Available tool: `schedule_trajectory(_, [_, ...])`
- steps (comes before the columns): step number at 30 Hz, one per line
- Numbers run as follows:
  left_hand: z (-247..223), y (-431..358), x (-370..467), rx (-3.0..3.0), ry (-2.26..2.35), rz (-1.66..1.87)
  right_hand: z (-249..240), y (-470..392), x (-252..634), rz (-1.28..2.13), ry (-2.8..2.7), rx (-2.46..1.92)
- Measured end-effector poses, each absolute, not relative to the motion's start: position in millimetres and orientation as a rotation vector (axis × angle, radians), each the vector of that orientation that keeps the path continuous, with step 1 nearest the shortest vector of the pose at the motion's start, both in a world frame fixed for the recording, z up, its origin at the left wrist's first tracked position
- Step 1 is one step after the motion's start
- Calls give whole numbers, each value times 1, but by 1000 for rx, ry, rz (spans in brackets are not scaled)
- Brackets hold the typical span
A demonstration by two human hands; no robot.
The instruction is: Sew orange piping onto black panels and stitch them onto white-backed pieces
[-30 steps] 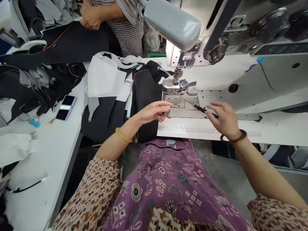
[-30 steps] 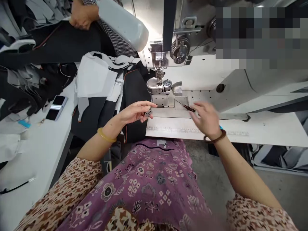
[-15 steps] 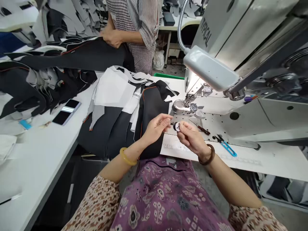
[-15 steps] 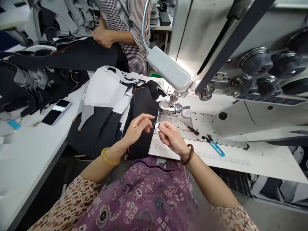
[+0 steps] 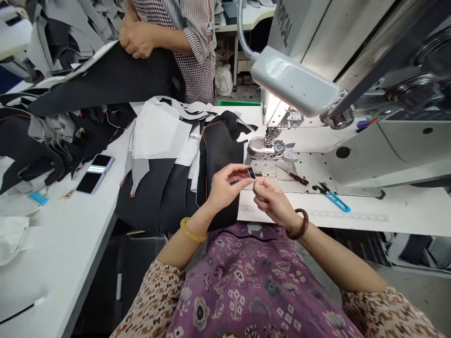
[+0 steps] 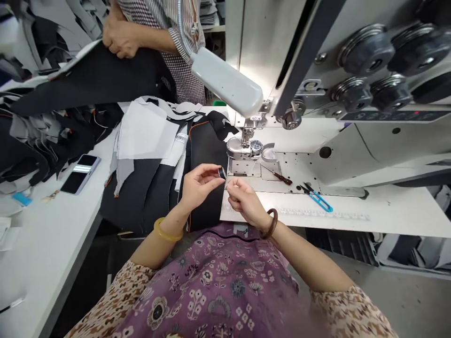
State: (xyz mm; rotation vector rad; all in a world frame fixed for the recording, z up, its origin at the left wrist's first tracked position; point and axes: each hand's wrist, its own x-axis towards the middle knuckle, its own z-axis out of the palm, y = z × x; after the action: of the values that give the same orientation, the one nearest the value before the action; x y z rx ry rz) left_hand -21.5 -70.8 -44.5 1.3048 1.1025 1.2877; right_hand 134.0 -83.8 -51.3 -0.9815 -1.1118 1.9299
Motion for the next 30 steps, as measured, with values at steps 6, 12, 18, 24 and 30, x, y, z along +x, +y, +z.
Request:
schedule_trajectory(6, [-43,-65,-14,1319,1135,1132,-13,-56,165,1109,-2045,-931])
schedule_trajectory(12, [-35,-66,-2,1159,926,1180,-24,-37,173,1347,-1809,-994])
schedule_trajectory(18, [-31,-55,2,884,903,1136,-35,-56,176,1286,-2128,-888])
schedule_trajectory(24, [-17,-43,0,811,923,1144,-41,-57,182,1060,-2378,-963])
schedule_trajectory(30, [-29,-30,3,1025,1079,1353,0,-70,185,908,-2473,-569])
